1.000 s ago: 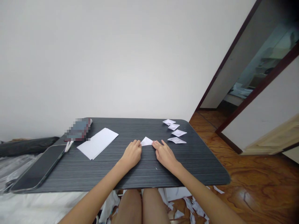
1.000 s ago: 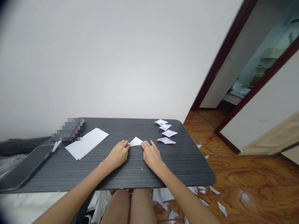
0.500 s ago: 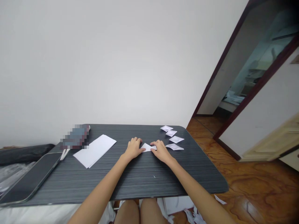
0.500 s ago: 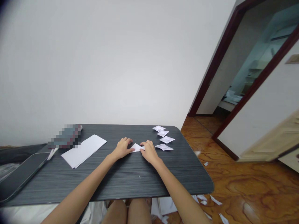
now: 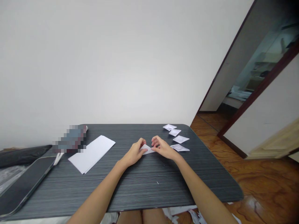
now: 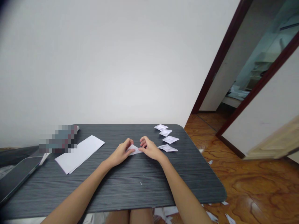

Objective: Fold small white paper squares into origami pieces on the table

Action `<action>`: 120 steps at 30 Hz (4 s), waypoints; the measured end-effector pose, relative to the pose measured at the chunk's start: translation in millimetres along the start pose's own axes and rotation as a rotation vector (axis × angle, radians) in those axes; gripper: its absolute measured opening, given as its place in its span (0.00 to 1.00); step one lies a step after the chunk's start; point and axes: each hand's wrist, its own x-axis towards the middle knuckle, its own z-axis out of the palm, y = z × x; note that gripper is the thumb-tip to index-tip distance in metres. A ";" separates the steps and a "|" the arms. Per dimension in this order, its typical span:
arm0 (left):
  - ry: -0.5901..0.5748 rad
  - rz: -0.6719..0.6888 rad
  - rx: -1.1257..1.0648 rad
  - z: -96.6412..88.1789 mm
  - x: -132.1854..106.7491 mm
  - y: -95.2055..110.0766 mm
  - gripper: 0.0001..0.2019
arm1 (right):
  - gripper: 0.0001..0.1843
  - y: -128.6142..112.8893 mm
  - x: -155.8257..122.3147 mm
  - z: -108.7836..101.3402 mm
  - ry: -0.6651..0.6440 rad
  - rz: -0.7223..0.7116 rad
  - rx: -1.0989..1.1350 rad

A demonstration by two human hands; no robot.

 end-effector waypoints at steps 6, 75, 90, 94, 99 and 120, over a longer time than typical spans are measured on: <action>0.322 0.073 -0.131 2.6 -0.3 7.3 0.05 | 0.15 -14.7 -3.0 -7.1 0.212 0.059 0.559; 0.216 -0.207 -1.209 -15.8 0.7 8.3 0.12 | 0.09 -20.9 -6.2 -16.7 0.108 0.130 1.072; 0.481 -0.170 -0.701 -1.6 2.5 12.9 0.15 | 0.09 -18.5 1.4 9.6 0.517 -0.036 0.644; 0.567 -0.210 -0.814 1.5 4.6 10.8 0.15 | 0.10 -23.8 -0.7 12.0 0.515 -0.071 0.636; 0.597 -0.211 -0.891 -0.9 5.4 8.7 0.15 | 0.11 -28.8 -3.4 11.7 0.458 -0.086 0.651; 0.345 -0.256 -0.873 -9.7 4.5 2.9 0.14 | 0.13 -18.5 -4.1 0.9 0.382 -0.061 0.551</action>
